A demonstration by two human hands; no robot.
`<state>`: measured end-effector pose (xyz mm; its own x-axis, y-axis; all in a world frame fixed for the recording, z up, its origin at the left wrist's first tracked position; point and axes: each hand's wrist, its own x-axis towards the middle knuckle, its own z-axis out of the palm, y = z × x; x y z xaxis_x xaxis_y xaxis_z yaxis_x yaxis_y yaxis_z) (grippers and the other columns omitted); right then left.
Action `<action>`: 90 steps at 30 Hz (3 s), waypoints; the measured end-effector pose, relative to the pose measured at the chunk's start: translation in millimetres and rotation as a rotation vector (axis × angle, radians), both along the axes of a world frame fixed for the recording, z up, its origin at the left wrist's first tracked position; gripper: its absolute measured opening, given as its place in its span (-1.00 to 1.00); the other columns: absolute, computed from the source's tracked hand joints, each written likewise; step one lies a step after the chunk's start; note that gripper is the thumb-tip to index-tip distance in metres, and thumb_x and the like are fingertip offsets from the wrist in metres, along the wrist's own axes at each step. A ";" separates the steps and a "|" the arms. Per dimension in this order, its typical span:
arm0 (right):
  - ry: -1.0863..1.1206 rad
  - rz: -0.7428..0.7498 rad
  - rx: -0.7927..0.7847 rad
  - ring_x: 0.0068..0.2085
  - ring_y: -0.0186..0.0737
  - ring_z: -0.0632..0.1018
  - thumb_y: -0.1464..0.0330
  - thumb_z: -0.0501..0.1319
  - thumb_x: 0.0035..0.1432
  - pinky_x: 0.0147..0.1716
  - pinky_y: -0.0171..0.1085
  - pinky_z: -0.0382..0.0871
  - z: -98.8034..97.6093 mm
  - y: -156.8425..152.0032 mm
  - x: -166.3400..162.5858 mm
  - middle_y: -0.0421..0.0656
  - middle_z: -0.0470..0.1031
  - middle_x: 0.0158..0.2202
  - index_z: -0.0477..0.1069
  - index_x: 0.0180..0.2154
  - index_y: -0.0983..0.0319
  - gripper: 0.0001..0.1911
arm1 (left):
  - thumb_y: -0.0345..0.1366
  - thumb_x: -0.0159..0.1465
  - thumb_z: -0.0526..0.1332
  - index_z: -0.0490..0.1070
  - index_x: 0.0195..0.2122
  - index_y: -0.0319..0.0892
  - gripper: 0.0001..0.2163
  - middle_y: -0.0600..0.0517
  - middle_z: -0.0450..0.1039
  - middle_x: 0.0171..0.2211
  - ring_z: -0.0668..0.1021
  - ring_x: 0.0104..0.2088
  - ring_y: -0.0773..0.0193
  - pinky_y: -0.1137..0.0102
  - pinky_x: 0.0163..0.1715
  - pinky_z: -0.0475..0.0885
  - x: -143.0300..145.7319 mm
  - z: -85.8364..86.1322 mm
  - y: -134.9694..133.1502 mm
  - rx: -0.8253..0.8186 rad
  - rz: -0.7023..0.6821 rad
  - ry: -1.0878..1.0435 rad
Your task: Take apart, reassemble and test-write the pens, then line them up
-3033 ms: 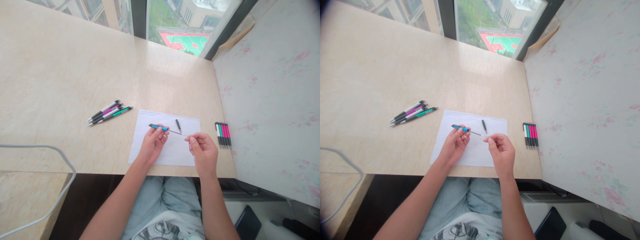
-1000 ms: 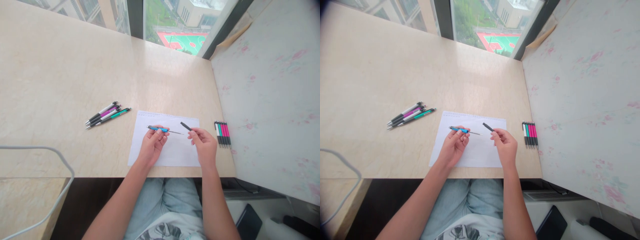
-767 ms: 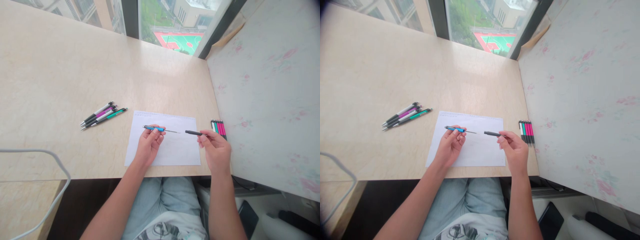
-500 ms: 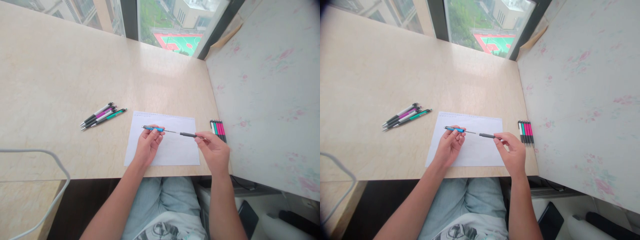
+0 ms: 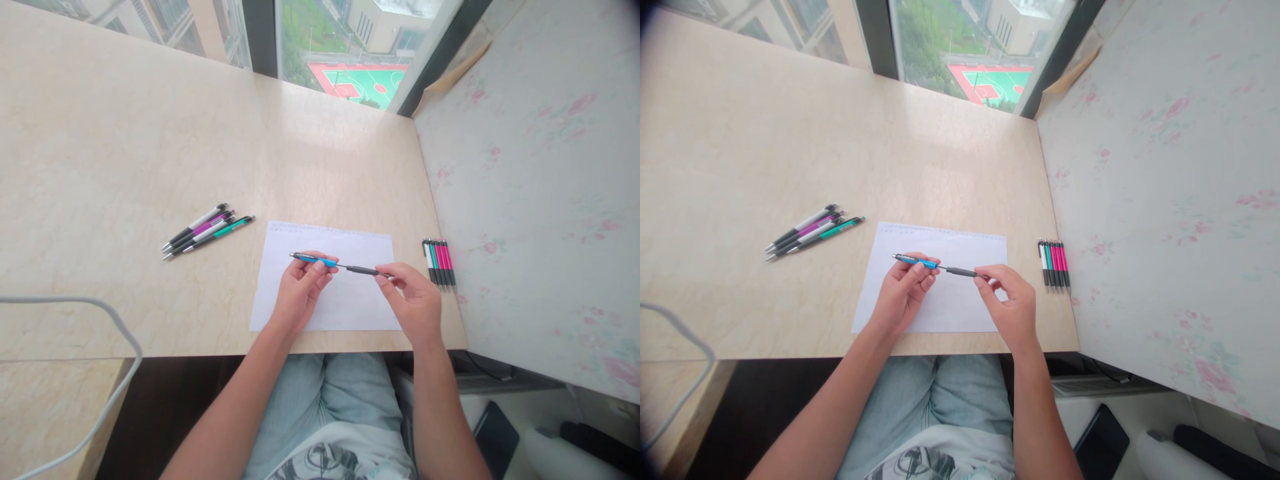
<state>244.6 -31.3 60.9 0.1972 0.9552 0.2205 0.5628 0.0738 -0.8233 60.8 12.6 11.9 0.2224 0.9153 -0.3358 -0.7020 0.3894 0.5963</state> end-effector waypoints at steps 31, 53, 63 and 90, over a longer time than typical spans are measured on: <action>-0.022 0.025 -0.051 -0.40 -0.24 0.52 0.19 0.23 0.26 -0.37 -0.24 0.37 4.8 6.1 -1.8 -0.20 0.54 -0.47 0.49 -0.47 0.16 -0.71 | -0.33 0.16 0.41 0.55 -0.24 -0.20 -0.84 -0.09 0.64 -0.22 0.62 -0.30 0.33 0.48 -0.26 0.48 -0.5 2.6 -4.2 0.094 -0.119 0.022; -0.077 0.095 -0.138 -0.52 -0.33 0.40 0.19 0.07 0.36 -0.44 -0.29 0.27 2.8 7.3 -1.0 -0.25 0.38 -0.60 0.34 -0.58 0.20 -0.54 | -0.31 0.15 0.41 0.55 -0.23 -0.20 -0.83 -0.09 0.64 -0.21 0.63 -0.28 0.31 0.44 -0.23 0.48 0.8 1.7 -3.8 0.091 -0.110 0.066; -0.041 0.114 -0.176 -0.51 -0.33 0.37 0.17 0.03 0.38 -0.44 -0.29 0.22 -1.8 7.7 -3.4 -0.24 0.34 -0.60 0.31 -0.57 0.20 -0.52 | -0.32 0.16 0.41 0.55 -0.23 -0.20 -0.83 -0.08 0.64 -0.21 0.62 -0.28 0.33 0.47 -0.23 0.48 1.6 0.3 -3.9 0.104 -0.113 0.075; -0.039 0.102 -0.131 -0.42 -0.30 0.45 0.21 0.11 0.34 -0.38 -0.30 0.26 -8.3 7.2 -5.7 -0.23 0.43 -0.49 0.39 -0.45 0.20 -0.67 | -0.31 0.17 0.40 0.54 -0.21 -0.18 -0.82 -0.06 0.64 -0.20 0.62 -0.25 0.32 0.44 -0.18 0.47 1.6 -2.9 -4.5 0.082 -0.122 0.100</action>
<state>238.8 -24.1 52.6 0.0916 0.9910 0.0981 0.5892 0.0254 -0.8076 62.4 8.2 9.0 0.3030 0.9086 -0.2876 -0.5878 0.4157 0.6940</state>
